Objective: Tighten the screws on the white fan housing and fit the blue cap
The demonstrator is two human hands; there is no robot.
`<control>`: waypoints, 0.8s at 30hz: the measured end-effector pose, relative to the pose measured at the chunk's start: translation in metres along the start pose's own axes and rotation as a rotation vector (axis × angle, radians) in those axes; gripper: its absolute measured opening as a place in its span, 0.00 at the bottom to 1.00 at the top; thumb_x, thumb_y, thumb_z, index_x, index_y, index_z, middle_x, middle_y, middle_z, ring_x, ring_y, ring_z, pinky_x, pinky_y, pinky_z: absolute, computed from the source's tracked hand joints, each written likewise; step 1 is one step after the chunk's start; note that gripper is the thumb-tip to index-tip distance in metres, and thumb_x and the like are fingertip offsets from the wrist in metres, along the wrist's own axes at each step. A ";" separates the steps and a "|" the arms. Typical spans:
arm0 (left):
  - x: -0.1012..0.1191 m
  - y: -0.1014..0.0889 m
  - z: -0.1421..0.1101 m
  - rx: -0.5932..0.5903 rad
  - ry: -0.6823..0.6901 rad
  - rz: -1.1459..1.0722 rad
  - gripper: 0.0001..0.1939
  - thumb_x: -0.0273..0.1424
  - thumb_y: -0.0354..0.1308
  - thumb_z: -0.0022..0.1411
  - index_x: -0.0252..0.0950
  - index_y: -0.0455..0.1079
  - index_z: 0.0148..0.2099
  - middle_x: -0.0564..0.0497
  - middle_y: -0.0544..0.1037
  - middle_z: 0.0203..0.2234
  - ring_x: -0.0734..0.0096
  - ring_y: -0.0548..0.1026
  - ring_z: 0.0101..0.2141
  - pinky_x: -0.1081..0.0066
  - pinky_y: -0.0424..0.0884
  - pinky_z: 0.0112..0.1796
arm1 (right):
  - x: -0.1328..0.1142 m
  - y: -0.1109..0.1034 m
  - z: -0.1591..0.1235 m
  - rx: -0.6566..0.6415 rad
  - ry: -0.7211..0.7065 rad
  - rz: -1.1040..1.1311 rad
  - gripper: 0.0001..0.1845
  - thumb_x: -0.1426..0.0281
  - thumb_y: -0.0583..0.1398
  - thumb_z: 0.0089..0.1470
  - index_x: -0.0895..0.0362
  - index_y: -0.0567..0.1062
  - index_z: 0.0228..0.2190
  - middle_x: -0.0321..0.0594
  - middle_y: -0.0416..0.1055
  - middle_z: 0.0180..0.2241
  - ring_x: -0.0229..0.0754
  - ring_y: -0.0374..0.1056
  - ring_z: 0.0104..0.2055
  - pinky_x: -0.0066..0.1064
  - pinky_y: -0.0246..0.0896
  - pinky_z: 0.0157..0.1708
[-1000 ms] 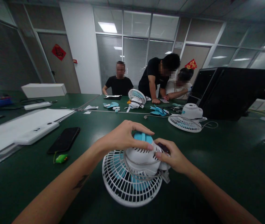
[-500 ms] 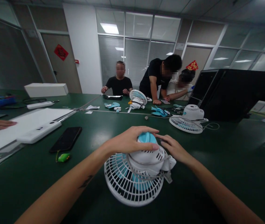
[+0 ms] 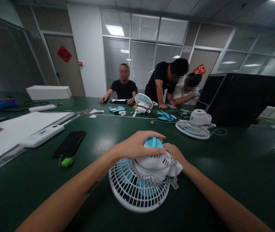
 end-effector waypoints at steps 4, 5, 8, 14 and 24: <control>0.001 0.001 0.001 0.006 0.013 0.004 0.24 0.41 0.63 0.61 0.39 0.70 0.57 0.47 0.75 0.55 0.59 0.72 0.55 0.60 0.65 0.55 | 0.001 0.004 0.002 0.022 -0.022 0.035 0.14 0.74 0.55 0.53 0.55 0.80 0.36 0.43 0.78 0.41 0.47 0.72 0.44 0.38 0.64 0.48; 0.001 0.001 0.001 0.006 0.014 0.007 0.24 0.41 0.63 0.61 0.38 0.70 0.57 0.47 0.75 0.55 0.59 0.72 0.55 0.60 0.64 0.56 | 0.001 0.004 0.002 0.030 -0.021 0.039 0.14 0.75 0.55 0.53 0.56 0.79 0.35 0.43 0.78 0.40 0.47 0.72 0.43 0.38 0.64 0.47; -0.001 -0.001 -0.001 -0.013 0.012 0.019 0.25 0.42 0.62 0.61 0.38 0.68 0.58 0.46 0.73 0.57 0.59 0.71 0.56 0.59 0.63 0.57 | 0.001 0.001 0.002 0.042 -0.012 0.040 0.11 0.75 0.56 0.52 0.57 0.79 0.31 0.43 0.77 0.37 0.46 0.72 0.41 0.37 0.65 0.43; -0.005 -0.004 -0.005 -0.154 -0.004 -0.121 0.26 0.39 0.58 0.64 0.43 0.63 0.63 0.48 0.67 0.62 0.60 0.66 0.60 0.60 0.60 0.59 | 0.011 -0.012 -0.003 0.041 0.045 -0.008 0.09 0.69 0.61 0.58 0.60 0.74 0.28 0.38 0.73 0.33 0.41 0.70 0.39 0.38 0.67 0.43; -0.003 -0.004 -0.006 -0.182 -0.014 -0.118 0.27 0.39 0.57 0.64 0.41 0.61 0.63 0.47 0.65 0.63 0.60 0.64 0.60 0.62 0.59 0.60 | 0.026 -0.027 -0.006 0.158 0.140 -0.046 0.10 0.68 0.60 0.60 0.60 0.75 0.29 0.39 0.73 0.31 0.41 0.70 0.37 0.38 0.67 0.41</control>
Point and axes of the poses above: each hand's wrist, its own z-axis towards the middle knuckle, its own y-axis out of the palm, x = y × z, the point moved 6 cm from there along z, towards the middle knuckle
